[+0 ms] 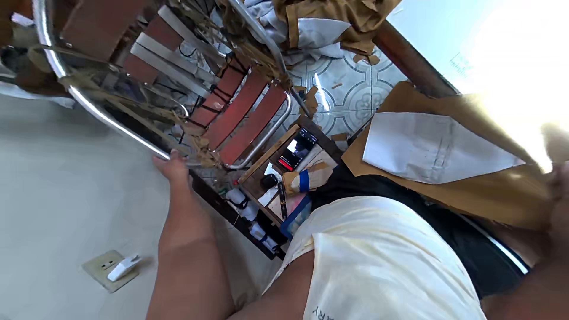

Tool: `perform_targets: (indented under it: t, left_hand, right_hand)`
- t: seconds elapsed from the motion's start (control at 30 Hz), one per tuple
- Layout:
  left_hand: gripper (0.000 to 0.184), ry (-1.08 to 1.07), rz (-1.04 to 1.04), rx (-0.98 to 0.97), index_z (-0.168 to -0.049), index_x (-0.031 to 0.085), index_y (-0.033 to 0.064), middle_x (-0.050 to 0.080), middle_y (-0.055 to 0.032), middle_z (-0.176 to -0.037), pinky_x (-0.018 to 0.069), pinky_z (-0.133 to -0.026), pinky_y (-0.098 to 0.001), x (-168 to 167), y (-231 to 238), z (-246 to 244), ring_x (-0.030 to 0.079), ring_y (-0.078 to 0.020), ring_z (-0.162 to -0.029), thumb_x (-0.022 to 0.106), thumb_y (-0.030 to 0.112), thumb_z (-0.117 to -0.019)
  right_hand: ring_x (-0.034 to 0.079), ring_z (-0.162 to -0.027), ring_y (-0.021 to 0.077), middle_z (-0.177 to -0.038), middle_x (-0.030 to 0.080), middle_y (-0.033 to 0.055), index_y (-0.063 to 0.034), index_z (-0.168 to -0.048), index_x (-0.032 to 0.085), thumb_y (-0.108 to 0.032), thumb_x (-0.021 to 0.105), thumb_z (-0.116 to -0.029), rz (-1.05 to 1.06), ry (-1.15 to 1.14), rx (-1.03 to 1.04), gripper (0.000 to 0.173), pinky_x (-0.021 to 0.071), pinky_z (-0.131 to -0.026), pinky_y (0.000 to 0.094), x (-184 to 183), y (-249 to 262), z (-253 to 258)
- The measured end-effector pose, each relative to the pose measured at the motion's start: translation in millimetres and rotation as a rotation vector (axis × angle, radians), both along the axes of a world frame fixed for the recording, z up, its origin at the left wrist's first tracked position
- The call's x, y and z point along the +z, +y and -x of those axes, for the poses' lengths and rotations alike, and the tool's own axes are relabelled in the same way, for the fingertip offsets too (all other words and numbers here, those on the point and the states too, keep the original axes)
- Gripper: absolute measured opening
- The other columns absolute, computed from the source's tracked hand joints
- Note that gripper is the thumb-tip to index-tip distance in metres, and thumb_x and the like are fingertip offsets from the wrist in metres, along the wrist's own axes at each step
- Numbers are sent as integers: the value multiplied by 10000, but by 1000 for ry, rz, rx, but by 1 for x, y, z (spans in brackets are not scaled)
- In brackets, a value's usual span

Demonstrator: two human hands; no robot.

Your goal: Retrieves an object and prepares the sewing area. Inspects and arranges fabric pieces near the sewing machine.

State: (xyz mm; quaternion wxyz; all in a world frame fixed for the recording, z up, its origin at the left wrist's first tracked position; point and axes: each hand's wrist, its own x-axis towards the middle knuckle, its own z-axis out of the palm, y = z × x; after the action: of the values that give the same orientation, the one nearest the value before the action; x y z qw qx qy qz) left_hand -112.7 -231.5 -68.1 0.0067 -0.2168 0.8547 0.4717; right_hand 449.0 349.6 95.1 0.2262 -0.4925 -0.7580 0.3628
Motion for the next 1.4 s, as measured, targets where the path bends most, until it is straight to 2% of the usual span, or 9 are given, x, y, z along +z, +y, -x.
perform_targets:
  t: [0.23, 0.4, 0.53, 0.67, 0.8, 0.93, 1.1, 1.23, 1.4]
  left_hand:
    - [669, -17, 8, -129, -1556, 236, 58, 608, -148, -1182, 589, -809, -350, 3, 54, -3, 672, -169, -881, 605, 221, -1022]
    - [822, -145, 361, -196, -1605, 210, 56, 524, -243, -1467, 458, -1093, -547, 36, 100, -13, 564, -357, -1314, 678, 194, -943]
    - [851, -32, 533, -228, -1628, 200, 47, 490, -245, -1513, 425, -1143, -521, 83, 163, -37, 510, -367, -1387, 667, 244, -944]
    - [690, 62, 261, -671, -1563, 314, -19, 506, -275, -1479, 460, -1121, -528, 105, 268, -102, 544, -369, -1345, 619, 270, -1016]
    - [710, -305, -264, -1090, -1580, 337, 58, 547, -178, -1464, 550, -1024, -481, 75, 384, -183, 609, -282, -1266, 649, 342, -1009]
    - [665, -570, -376, -1260, -1562, 371, 57, 598, -138, -1433, 517, -1061, -447, 76, 454, -232, 611, -231, -1271, 595, 394, -1035]
    - [479, -503, -155, -1558, -1402, 590, 50, 678, -140, -1289, 536, -1013, -433, 79, 458, -219, 664, -213, -1149, 683, 260, -982]
    - [628, -446, 12, -1584, -1383, 539, 42, 724, -170, -1001, 586, -851, -513, 79, 446, -231, 713, -274, -897, 816, 146, -829]
    - [349, -349, 7, -1637, -1214, 679, -12, 716, -196, -1088, 542, -954, -553, 90, 442, -232, 692, -303, -1028, 735, 154, -912]
  right_hand:
    - [644, -828, -18, -975, 661, -79, -146, -1278, 594, -324, 573, -1049, 52, 69, 47, 291, 565, -773, 222, 19, -13, 15]
    - [648, -829, -56, -977, 665, -119, -139, -1281, 581, -251, 558, -1048, 44, 128, 92, 259, 567, -766, 176, 35, -23, 27]
    - [643, -804, -72, -955, 662, -159, -154, -1265, 578, -195, 554, -1038, 86, 200, 121, 232, 561, -731, 150, 41, -24, 30]
    - [676, -846, -37, -991, 693, -159, -195, -1237, 594, -173, 567, -1026, 226, 404, 80, 214, 589, -761, 174, 62, -18, 35]
    - [687, -983, 25, -1133, 694, -93, -133, -1336, 565, -136, 544, -1034, 216, 627, 136, 303, 593, -885, 223, 90, 3, 33]
    - [683, -1020, 39, -1192, 678, -55, -92, -1365, 548, -113, 547, -1032, 82, 561, 109, 334, 597, -896, 245, 95, 30, 19]
    - [669, -1090, 67, -1302, 653, 15, -55, -1386, 570, -136, 559, -1032, 156, 452, 40, 363, 584, -932, 269, 73, 40, -5]
    - [660, -1123, 61, -1346, 643, 4, -52, -1391, 570, -122, 552, -1036, 217, 444, 53, 362, 569, -962, 260, 64, 42, 0]
    - [679, -1001, 30, -1167, 688, -49, -91, -1389, 558, -196, 549, -1041, 181, 373, 152, 363, 593, -892, 259, 81, 45, 20]
